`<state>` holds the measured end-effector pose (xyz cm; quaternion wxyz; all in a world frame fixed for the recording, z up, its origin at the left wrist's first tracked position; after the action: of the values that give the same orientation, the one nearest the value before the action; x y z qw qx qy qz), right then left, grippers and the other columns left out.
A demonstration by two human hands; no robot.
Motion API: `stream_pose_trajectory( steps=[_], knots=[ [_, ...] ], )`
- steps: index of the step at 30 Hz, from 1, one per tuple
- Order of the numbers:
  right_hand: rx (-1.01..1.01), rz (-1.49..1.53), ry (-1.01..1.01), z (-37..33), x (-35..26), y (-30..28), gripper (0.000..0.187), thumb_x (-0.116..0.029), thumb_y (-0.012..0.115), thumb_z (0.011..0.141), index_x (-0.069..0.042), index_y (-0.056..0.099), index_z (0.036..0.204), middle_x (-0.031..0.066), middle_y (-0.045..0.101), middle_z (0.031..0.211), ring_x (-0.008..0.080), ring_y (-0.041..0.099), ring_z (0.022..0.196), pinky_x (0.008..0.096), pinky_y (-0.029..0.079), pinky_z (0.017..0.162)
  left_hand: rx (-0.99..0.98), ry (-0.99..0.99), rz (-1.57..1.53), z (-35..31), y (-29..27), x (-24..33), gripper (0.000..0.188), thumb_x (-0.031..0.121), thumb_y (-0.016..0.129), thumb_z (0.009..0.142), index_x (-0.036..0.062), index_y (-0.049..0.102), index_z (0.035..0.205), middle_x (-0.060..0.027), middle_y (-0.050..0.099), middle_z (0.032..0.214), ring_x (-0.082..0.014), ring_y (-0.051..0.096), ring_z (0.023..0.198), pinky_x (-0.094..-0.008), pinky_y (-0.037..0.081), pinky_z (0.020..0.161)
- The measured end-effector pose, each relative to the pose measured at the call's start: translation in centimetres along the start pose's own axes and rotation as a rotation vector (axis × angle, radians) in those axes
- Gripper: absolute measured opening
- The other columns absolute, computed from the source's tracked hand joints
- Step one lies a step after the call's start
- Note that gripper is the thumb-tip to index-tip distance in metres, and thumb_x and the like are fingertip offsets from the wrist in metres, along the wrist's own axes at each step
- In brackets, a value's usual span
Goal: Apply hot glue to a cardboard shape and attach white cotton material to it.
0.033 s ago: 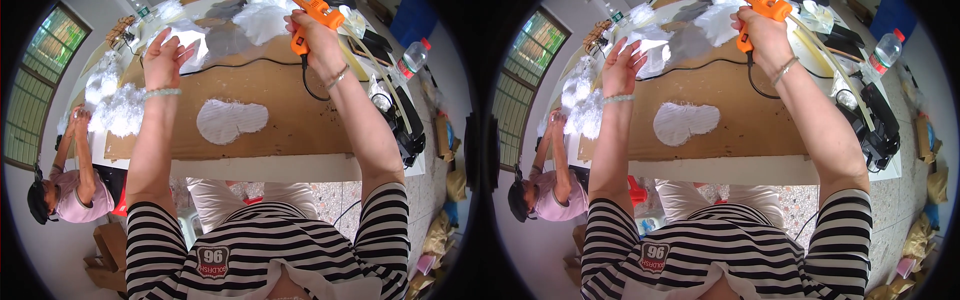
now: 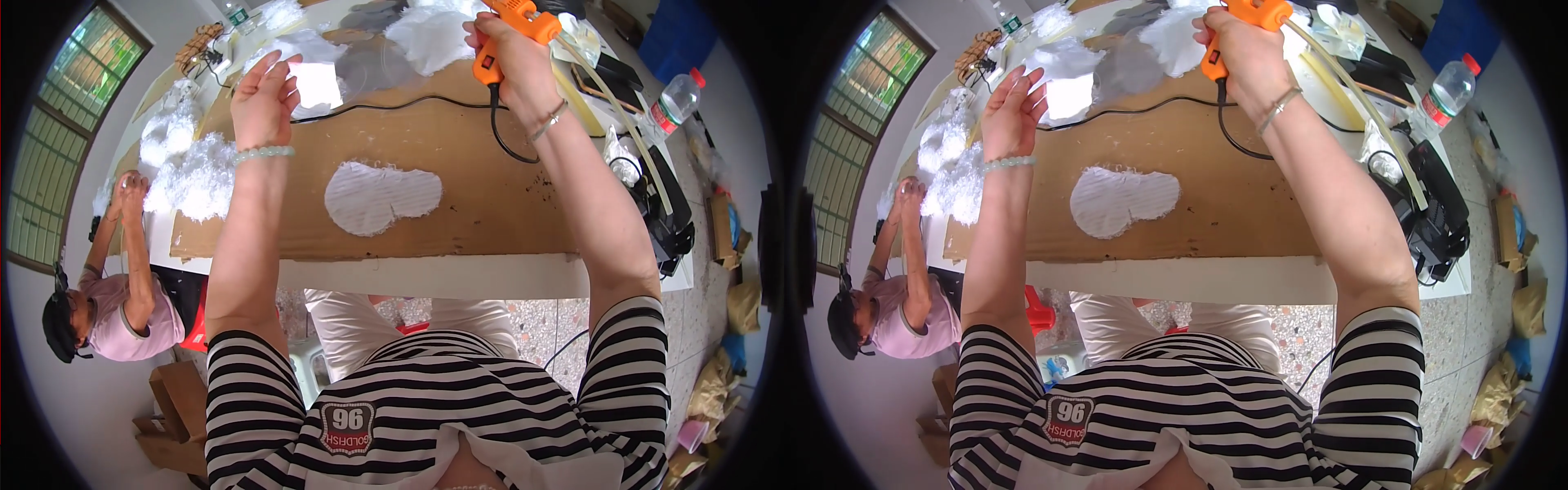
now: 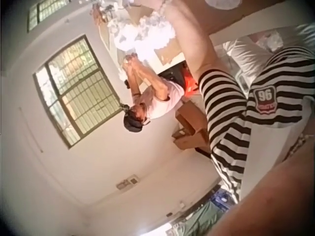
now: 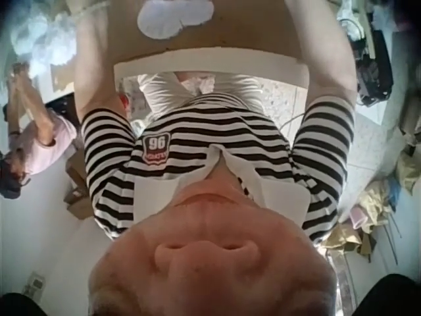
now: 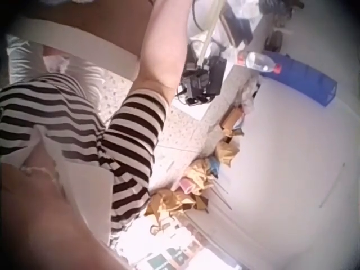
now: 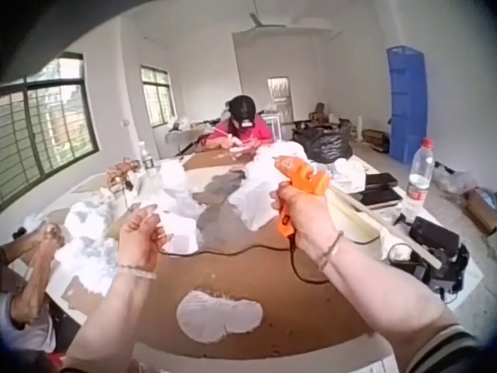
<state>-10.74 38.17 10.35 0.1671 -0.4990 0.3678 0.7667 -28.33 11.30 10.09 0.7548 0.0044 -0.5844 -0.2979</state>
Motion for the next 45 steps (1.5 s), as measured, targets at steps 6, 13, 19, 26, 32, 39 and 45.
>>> stream_pose_trajectory(
  steps=[6, 13, 19, 26, 32, 39, 45],
  knots=[
    [-0.248, 0.233, -0.221, 1.9, 1.6, 7.5, 0.016, -0.007, 0.054, 0.079, -0.007, 0.057, 0.095, 0.0044, 0.055, 0.062, 0.0126, 0.049, 0.044, 0.0252, 0.036, 0.037, 0.173, 0.047, 0.114, -1.9, -6.2, 1.4, 0.016, 0.005, 0.056, 0.086, -0.0013, 0.059, 0.1, -0.0136, 0.066, 0.091, -0.0164, 0.064, 0.072, -0.0239, 0.053, 0.062],
    [0.081, -0.429, 0.021, 3.3, 3.1, 5.2, 0.013, -0.014, 0.06, 0.08, -0.005, 0.057, 0.089, 0.005, 0.057, 0.067, 0.0124, 0.05, 0.046, 0.0253, 0.038, 0.04, -0.06, 0.24, 0.428, -5.4, -3.3, 4.0, 0.015, 0.001, 0.059, 0.085, -0.0035, 0.062, 0.098, -0.0079, 0.067, 0.085, -0.0128, 0.065, 0.073, -0.021, 0.051, 0.065],
    [-0.084, -0.365, -0.197, -0.2, 0.9, 4.2, 0.009, -0.012, 0.06, 0.081, -0.004, 0.057, 0.084, 0.0021, 0.058, 0.07, 0.0118, 0.056, 0.058, 0.0234, 0.044, 0.05, -0.196, 0.681, 1.008, -10.5, 3.7, 5.1, 0.021, -0.005, 0.062, 0.073, 0.0033, 0.063, 0.092, -0.0054, 0.067, 0.08, -0.0121, 0.064, 0.068, -0.0221, 0.05, 0.052],
    [-0.265, -0.364, -0.126, -5.7, -0.4, 2.3, 0.01, -0.009, 0.059, 0.083, -0.003, 0.058, 0.09, 0.0006, 0.059, 0.076, 0.0077, 0.055, 0.063, 0.0202, 0.044, 0.055, -0.682, 1.299, 1.143, -19.1, 10.3, 3.4, 0.025, 0.009, 0.063, 0.055, 0.0058, 0.062, 0.081, -0.0059, 0.06, 0.084, -0.0194, 0.058, 0.066, -0.0275, 0.048, 0.052],
    [-0.319, -0.322, -0.101, -8.1, -0.1, 0.5, 0.013, -0.009, 0.058, 0.085, -0.002, 0.058, 0.096, 0.0011, 0.06, 0.082, 0.0076, 0.056, 0.066, 0.0197, 0.044, 0.057, -0.82, 1.263, 1.236, -20.4, 12.3, 0.4, 0.026, 0.011, 0.06, 0.055, 0.0064, 0.062, 0.08, -0.0032, 0.055, 0.079, -0.0169, 0.054, 0.067, -0.0268, 0.046, 0.052],
    [-0.43, -0.304, 0.131, -10.9, 2.5, 0.2, 0.023, -0.015, 0.058, 0.086, 0.001, 0.056, 0.102, 0.0092, 0.064, 0.094, 0.0126, 0.06, 0.074, 0.0251, 0.051, 0.066, -0.894, 1.171, 1.276, -20.3, 12.1, -1.4, 0.025, 0.011, 0.06, 0.056, 0.0064, 0.062, 0.08, -0.0027, 0.055, 0.079, -0.0166, 0.054, 0.069, -0.0262, 0.047, 0.054],
    [-0.541, -0.239, 0.182, -12.0, 3.9, 1.6, 0.028, -0.018, 0.06, 0.086, 0.001, 0.056, 0.107, 0.0084, 0.062, 0.099, 0.0146, 0.061, 0.083, 0.0276, 0.052, 0.073, -0.898, 1.09, 1.281, -20.2, 11.7, -2.0, 0.023, 0.01, 0.059, 0.059, 0.0064, 0.063, 0.082, -0.0018, 0.055, 0.078, -0.0166, 0.053, 0.069, -0.027, 0.046, 0.054]
  ],
)
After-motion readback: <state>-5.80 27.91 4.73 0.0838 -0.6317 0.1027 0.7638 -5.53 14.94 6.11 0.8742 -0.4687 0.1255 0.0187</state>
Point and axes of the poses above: each hand's wrist, its own z-axis towards the middle knuckle, its own y-axis out of the palm, x = y × z, the point moved 9 cm from there along z, towards the middle knuckle
